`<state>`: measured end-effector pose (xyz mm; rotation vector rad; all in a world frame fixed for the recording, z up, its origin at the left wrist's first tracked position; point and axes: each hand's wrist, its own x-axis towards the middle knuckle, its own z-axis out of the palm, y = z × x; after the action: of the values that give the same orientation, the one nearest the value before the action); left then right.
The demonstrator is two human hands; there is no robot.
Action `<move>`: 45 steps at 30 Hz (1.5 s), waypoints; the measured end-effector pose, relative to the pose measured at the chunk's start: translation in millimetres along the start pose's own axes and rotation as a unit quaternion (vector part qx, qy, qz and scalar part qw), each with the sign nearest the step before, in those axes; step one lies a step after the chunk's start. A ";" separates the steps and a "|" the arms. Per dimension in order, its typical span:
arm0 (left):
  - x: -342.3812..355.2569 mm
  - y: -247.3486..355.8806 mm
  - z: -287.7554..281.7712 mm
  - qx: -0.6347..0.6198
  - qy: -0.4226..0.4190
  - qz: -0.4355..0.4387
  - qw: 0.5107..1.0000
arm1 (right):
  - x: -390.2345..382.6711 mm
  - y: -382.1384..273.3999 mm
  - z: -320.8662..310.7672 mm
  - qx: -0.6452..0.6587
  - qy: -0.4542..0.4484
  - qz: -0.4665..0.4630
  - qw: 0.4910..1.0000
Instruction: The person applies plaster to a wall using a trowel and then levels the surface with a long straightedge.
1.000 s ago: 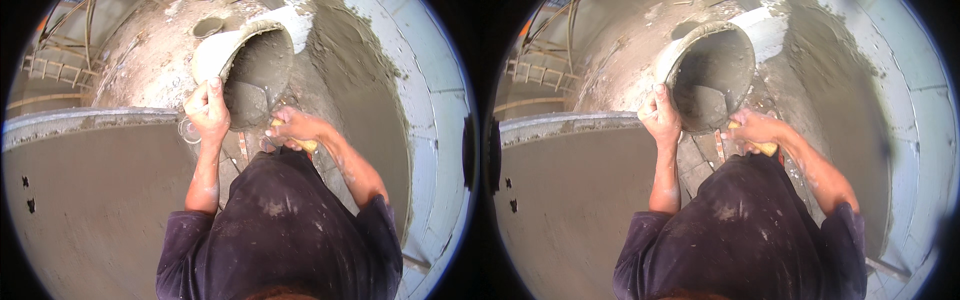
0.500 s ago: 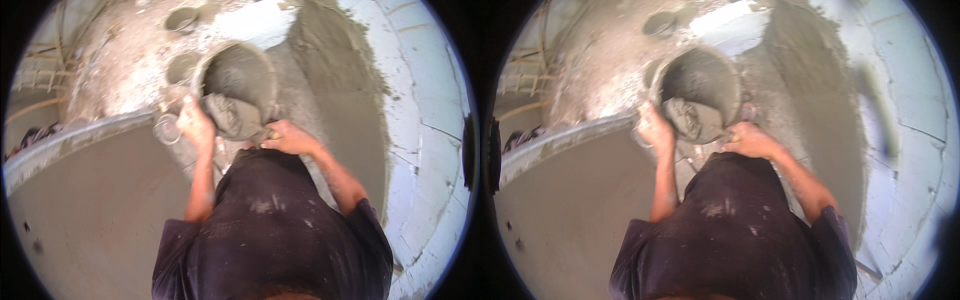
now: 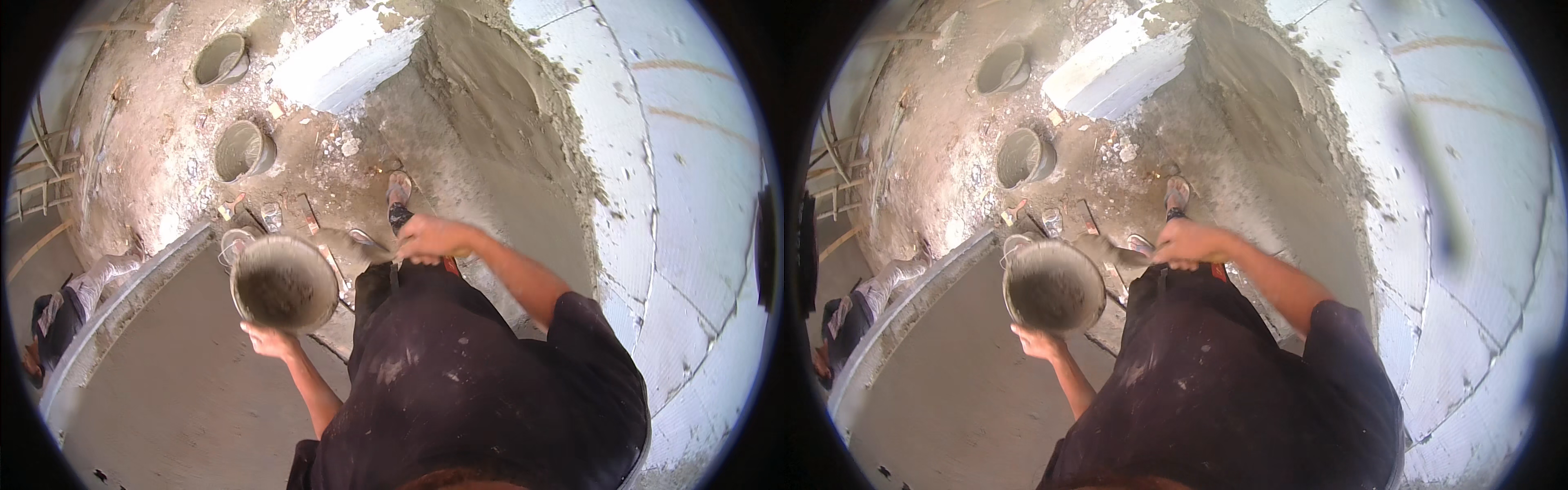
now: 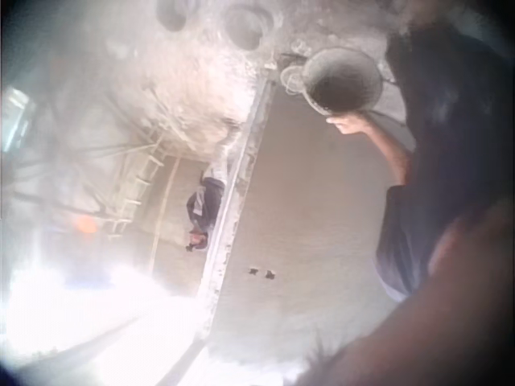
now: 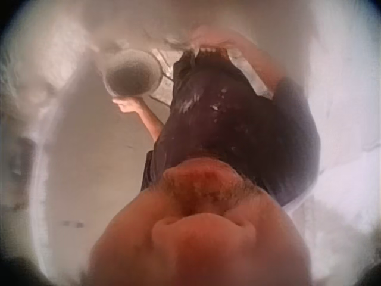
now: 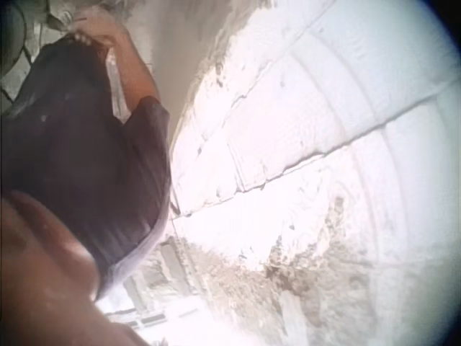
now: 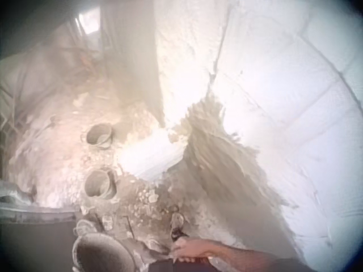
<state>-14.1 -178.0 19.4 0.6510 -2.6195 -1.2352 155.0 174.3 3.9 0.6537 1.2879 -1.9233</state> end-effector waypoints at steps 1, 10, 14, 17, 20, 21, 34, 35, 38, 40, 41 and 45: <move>3.1 -4.7 -8.3 0.048 -0.001 0.004 0.999 | 7.2 11.3 -32.9 0.047 -0.011 0.090 0.995; -10.4 -6.2 -18.3 0.182 -0.002 0.000 0.983 | 1.5 155.6 -136.4 -0.151 0.436 0.130 0.877; -22.9 6.5 29.4 0.207 -0.041 0.052 0.976 | 28.1 159.3 -111.1 -0.106 0.499 0.099 0.854; -24.9 13.0 51.3 0.085 -0.096 -0.063 0.990 | 57.2 152.4 -123.9 -0.132 0.553 0.127 0.813; -29.1 41.5 75.9 0.045 -0.178 -0.066 0.981 | 94.9 168.1 -166.2 -0.137 0.585 0.201 0.774; -30.5 48.3 80.5 0.035 -0.207 -0.068 0.975 | 104.5 176.6 -181.0 -0.137 0.590 0.225 0.763; -14.0 66.0 103.5 -0.007 -0.314 -0.011 0.949 | 42.3 134.2 -195.3 -0.018 0.675 -0.005 0.738; -9.3 64.2 100.6 -0.004 -0.320 -0.003 0.947 | 26.9 128.4 -188.7 0.013 0.662 -0.003 0.749; 6.4 63.6 87.0 0.006 -0.322 0.022 0.946 | -14.5 147.3 -157.2 0.023 0.666 -0.004 0.746; 19.2 62.0 85.3 -0.023 -0.325 0.021 0.945 | -39.7 146.6 -125.2 -0.006 0.689 -0.005 0.724; 26.0 57.4 86.6 -0.050 -0.329 0.009 0.943 | -57.3 140.4 -100.9 -0.023 0.702 0.000 0.712; 38.0 48.0 89.2 0.009 -0.325 0.135 0.936 | -85.4 119.2 10.5 -0.097 0.679 -0.008 0.728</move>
<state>-92.6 -106.8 -2.0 -0.1670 -3.0813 -1.5319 301.3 160.0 3.7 2.1281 2.2266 -1.0623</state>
